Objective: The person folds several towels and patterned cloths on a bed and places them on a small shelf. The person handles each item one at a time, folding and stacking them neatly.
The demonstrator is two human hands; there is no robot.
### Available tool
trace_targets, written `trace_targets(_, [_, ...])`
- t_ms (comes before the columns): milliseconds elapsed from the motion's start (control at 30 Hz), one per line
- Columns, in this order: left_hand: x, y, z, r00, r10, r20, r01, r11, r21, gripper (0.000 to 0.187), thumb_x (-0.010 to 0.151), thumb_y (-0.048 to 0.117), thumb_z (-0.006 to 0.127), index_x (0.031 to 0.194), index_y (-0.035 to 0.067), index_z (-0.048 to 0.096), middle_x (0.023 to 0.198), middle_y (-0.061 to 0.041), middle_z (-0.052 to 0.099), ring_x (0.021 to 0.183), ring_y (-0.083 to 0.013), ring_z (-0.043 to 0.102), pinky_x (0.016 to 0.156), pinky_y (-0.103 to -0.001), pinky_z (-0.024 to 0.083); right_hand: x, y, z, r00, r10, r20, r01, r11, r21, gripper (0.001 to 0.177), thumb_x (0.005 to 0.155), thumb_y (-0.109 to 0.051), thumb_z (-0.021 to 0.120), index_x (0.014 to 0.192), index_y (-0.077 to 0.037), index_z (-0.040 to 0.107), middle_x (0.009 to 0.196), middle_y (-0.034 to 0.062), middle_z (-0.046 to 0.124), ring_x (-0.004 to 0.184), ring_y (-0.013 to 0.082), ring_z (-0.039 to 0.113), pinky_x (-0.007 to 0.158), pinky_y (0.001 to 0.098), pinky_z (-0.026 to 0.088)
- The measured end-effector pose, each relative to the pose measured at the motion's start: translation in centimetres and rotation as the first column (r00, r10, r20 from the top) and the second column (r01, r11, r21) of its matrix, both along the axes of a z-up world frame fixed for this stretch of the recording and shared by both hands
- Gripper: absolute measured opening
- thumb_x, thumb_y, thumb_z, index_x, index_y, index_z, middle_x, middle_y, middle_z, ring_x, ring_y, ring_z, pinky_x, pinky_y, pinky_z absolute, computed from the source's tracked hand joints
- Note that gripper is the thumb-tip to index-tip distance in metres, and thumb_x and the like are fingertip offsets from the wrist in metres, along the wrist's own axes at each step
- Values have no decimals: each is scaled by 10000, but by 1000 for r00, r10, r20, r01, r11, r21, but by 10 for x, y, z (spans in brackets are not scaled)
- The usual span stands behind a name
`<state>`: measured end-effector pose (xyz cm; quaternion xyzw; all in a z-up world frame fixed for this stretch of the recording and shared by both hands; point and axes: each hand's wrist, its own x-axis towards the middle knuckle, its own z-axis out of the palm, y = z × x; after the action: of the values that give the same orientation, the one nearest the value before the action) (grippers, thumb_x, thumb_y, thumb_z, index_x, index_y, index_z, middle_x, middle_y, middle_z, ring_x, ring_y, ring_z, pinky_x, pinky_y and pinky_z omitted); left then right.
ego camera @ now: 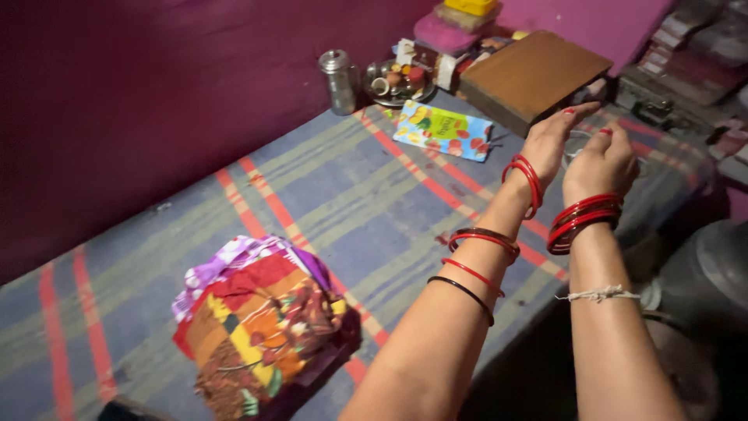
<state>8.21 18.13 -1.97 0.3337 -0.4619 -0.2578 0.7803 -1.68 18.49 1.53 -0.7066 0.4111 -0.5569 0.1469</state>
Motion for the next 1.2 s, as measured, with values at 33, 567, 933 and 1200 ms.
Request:
trace_targets(33, [7,13,-4,1000,-11,-4,11,1000,1,457,1146,254,379,1400,-14,649,1435,-154,652,1336,-240,582,1140,-365,420,5,16,-2,1000,4,-2,-4,1000,30,321,1035,-185,515,1216,-3,709,1126,259,713,1057,458,649,913,543,475])
trace_targets(567, [82,244,-91,998,6,-62,-5,1000,11,447,1147,223,381,1403,-47,627,1472,-171,616,1418,-256,541,1236,-359,372,78,265,-55,998,65,2,-64,988,141,340,1007,-186,513,1212,8,703,1123,276,704,1062,474,650,923,546,484])
trace_targets(933, [99,341,-132,987,154,-39,-141,964,226,464,1092,281,392,1367,25,665,1380,-67,684,1194,-164,610,887,-306,422,84,356,-105,985,159,-61,-133,940,314,376,1020,-222,525,1290,-2,666,1222,265,683,1158,463,612,994,524,447])
trace_targets(1200, [117,374,-162,987,158,-35,-144,953,266,467,1102,291,380,1370,45,671,1404,-101,676,1226,-175,608,950,-292,440,100,401,-123,979,175,-104,-126,922,366,389,1029,-228,500,1308,-15,668,1211,260,695,1174,466,614,1029,527,441])
